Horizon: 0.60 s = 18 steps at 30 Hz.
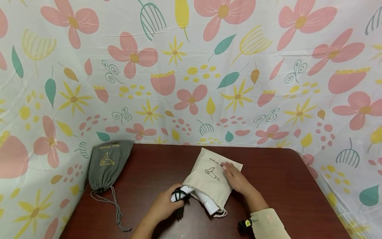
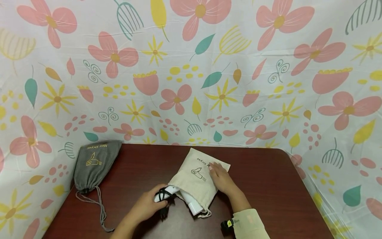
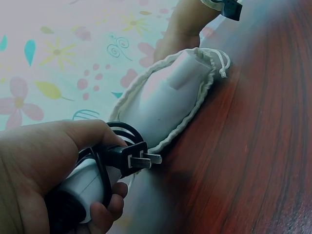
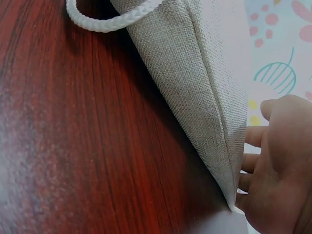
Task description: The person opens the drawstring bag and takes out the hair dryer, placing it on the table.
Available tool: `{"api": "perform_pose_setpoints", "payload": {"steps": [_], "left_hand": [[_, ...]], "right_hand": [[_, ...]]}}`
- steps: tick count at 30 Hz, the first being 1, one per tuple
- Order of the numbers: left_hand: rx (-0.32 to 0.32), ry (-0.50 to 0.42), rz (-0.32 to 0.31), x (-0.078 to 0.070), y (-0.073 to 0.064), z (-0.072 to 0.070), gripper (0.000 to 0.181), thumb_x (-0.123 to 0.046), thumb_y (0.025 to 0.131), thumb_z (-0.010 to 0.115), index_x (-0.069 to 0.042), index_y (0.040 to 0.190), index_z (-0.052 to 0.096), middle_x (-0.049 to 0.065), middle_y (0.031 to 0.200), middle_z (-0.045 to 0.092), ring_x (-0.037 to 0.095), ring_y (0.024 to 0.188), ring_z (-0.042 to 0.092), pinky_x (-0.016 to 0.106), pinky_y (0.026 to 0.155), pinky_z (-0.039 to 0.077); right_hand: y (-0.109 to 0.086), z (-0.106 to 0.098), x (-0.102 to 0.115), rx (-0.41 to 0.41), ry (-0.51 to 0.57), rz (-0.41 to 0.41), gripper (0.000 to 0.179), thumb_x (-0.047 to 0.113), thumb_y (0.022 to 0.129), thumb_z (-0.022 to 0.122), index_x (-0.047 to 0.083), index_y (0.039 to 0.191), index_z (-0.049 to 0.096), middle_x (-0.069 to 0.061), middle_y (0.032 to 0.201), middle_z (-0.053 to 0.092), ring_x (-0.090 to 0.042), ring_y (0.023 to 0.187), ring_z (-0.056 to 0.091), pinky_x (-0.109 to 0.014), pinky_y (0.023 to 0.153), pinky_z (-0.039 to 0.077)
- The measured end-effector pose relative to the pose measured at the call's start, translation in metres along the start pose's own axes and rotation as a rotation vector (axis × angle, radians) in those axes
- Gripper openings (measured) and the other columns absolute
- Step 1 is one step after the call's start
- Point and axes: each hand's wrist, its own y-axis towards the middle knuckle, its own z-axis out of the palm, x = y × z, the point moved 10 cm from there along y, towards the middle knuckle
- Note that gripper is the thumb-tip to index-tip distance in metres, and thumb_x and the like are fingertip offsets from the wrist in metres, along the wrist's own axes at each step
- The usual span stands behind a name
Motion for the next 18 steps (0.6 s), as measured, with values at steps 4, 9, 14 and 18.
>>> {"api": "perform_pose_setpoints", "payload": {"steps": [4, 9, 14, 18], "left_hand": [[0.006, -0.008, -0.003, 0.0018, 0.0002, -0.0004, 0.064, -0.03, 0.077, 0.076, -0.023, 0.139, 0.058, 0.004, 0.097, 0.071, 0.012, 0.071, 0.054, 0.029, 0.063, 0.043], [-0.004, 0.004, 0.0, 0.0018, 0.0, -0.002, 0.065, -0.03, 0.076, 0.077, -0.023, 0.139, 0.058, 0.005, 0.101, 0.072, 0.012, 0.073, 0.054, 0.03, 0.065, 0.043], [-0.006, 0.007, 0.008, -0.0002, -0.0008, -0.0043, 0.065, -0.029, 0.076, 0.077, -0.025, 0.139, 0.059, 0.005, 0.103, 0.072, 0.012, 0.074, 0.055, 0.029, 0.066, 0.043], [-0.002, 0.012, 0.02, -0.002, -0.002, -0.0057, 0.066, -0.029, 0.076, 0.078, -0.025, 0.139, 0.059, 0.005, 0.105, 0.073, 0.012, 0.075, 0.055, 0.029, 0.068, 0.044]], "right_hand": [[0.0011, 0.0009, -0.002, 0.004, -0.016, 0.009, 0.06, 0.043, 0.111, 0.025, 0.005, 0.156, 0.037, -0.025, 0.164, 0.027, -0.046, 0.155, 0.012, -0.062, 0.124, 0.011], [0.0033, 0.0016, -0.0035, -0.005, -0.058, 0.018, 0.059, 0.043, 0.111, 0.025, 0.007, 0.156, 0.037, -0.025, 0.164, 0.025, -0.046, 0.155, 0.012, -0.062, 0.124, 0.012], [0.0047, 0.001, -0.0032, -0.012, -0.095, 0.017, 0.058, 0.043, 0.111, 0.026, 0.008, 0.156, 0.038, -0.027, 0.164, 0.023, -0.048, 0.154, 0.012, -0.063, 0.123, 0.013], [0.0049, -0.0009, -0.004, -0.019, -0.119, 0.012, 0.057, 0.04, 0.111, 0.028, 0.007, 0.155, 0.039, -0.028, 0.163, 0.024, -0.049, 0.153, 0.013, -0.063, 0.123, 0.013]]}}
